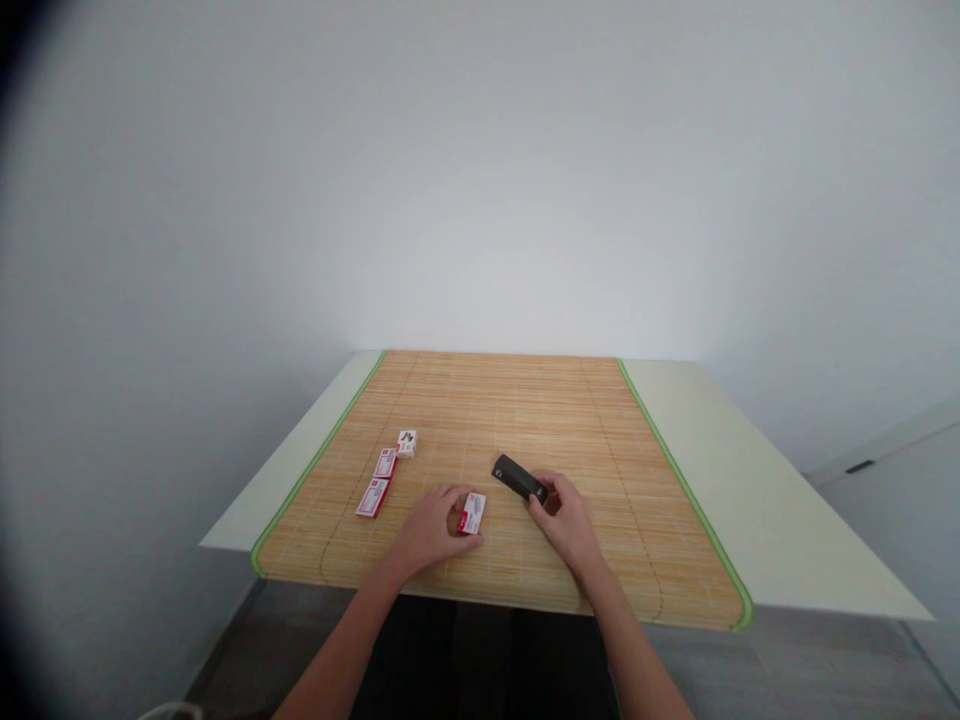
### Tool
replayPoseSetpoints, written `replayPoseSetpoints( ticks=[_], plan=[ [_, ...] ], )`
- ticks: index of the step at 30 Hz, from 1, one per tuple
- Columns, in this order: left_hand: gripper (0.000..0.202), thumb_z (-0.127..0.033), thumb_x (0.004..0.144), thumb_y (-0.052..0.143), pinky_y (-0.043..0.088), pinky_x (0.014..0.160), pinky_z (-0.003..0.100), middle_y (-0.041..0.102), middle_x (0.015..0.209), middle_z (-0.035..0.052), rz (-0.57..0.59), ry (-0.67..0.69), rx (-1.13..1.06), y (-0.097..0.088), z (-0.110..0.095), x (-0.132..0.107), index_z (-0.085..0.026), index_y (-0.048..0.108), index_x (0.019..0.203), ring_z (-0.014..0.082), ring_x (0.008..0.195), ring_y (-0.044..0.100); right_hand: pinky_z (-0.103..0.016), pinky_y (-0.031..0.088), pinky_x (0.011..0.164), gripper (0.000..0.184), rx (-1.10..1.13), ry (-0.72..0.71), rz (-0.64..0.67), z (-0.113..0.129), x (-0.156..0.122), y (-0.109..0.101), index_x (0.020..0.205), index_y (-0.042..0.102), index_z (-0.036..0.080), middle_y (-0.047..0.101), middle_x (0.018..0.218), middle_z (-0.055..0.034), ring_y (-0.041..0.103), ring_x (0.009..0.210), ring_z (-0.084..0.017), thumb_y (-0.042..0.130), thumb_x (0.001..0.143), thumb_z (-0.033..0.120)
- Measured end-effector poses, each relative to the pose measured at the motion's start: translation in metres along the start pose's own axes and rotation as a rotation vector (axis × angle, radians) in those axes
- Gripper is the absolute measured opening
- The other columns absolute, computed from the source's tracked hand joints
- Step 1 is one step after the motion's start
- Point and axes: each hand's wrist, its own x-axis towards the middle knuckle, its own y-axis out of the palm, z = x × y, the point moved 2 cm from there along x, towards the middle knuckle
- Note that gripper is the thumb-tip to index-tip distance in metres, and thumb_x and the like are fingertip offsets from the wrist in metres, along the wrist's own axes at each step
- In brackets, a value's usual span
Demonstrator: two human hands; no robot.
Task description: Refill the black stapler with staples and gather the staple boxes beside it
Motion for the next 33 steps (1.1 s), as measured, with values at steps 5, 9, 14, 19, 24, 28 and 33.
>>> replayPoseSetpoints(
  ticks=[5,9,14,19,24,28,33],
  plan=[
    [0.068,-0.057,0.067,0.088,0.044,0.093,0.041,0.066,0.118,0.0073,-0.044,-0.076,0.054,0.000,0.010,0.008,-0.027,0.064,0.123,0.0318,0.111,0.060,-0.046,0.057,0.087,0.040,-0.040,0.007,-0.020,0.012,-0.023,0.005,0.127,0.064,0.026,0.071,0.108,-0.0085,0.068,0.095,-0.029,0.063,0.089,0.041],
    [0.071,-0.057,0.068,0.088,0.043,0.096,0.041,0.065,0.120,0.0076,-0.044,-0.057,0.037,0.007,0.005,0.008,-0.027,0.062,0.127,0.0315,0.112,0.059,-0.048,0.057,0.090,0.051,-0.040,-0.021,0.030,0.017,-0.033,0.011,0.137,0.058,0.029,0.067,0.118,-0.0097,0.066,0.104,-0.031,0.067,0.087,0.038],
    [0.063,-0.043,0.072,0.087,0.044,0.096,0.040,0.068,0.114,0.0043,0.021,-0.021,-0.094,-0.001,0.010,0.007,-0.029,0.062,0.129,0.0272,0.106,0.062,-0.043,0.057,0.083,0.052,-0.071,-0.015,0.140,0.009,-0.032,0.011,0.135,0.059,0.027,0.068,0.108,-0.0078,0.066,0.092,-0.028,0.065,0.084,0.029],
    [0.057,-0.043,0.071,0.088,0.044,0.094,0.038,0.069,0.111,0.0027,0.028,0.004,-0.109,-0.001,0.006,0.017,-0.028,0.065,0.121,0.0254,0.103,0.063,-0.042,0.057,0.077,0.054,-0.094,0.003,0.126,0.005,-0.032,0.013,0.135,0.058,0.028,0.068,0.098,-0.0050,0.065,0.083,-0.026,0.067,0.081,0.030],
    [0.058,-0.047,0.071,0.088,0.042,0.094,0.038,0.068,0.111,0.0036,-0.007,0.028,-0.049,0.017,-0.011,0.019,-0.029,0.066,0.121,0.0276,0.106,0.060,-0.041,0.056,0.077,0.049,-0.125,-0.014,0.133,0.014,-0.041,0.024,0.130,0.060,0.030,0.069,0.095,-0.0043,0.066,0.083,-0.026,0.068,0.082,0.031],
    [0.061,-0.047,0.071,0.088,0.039,0.096,0.039,0.067,0.111,0.0027,-0.026,0.042,-0.033,0.024,-0.017,0.014,-0.030,0.064,0.125,0.0277,0.109,0.058,-0.038,0.055,0.073,0.046,-0.117,0.002,0.108,0.018,-0.049,0.027,0.128,0.061,0.029,0.069,0.091,-0.0037,0.065,0.080,-0.025,0.068,0.083,0.032],
    [0.062,-0.051,0.072,0.087,0.038,0.096,0.039,0.066,0.112,0.0024,-0.011,0.038,-0.024,0.023,-0.017,0.012,-0.030,0.064,0.125,0.0275,0.110,0.057,-0.032,0.051,0.070,0.048,-0.131,0.032,0.144,0.016,-0.050,0.025,0.131,0.062,0.023,0.068,0.085,-0.0021,0.064,0.076,-0.022,0.066,0.085,0.032]
  ],
)
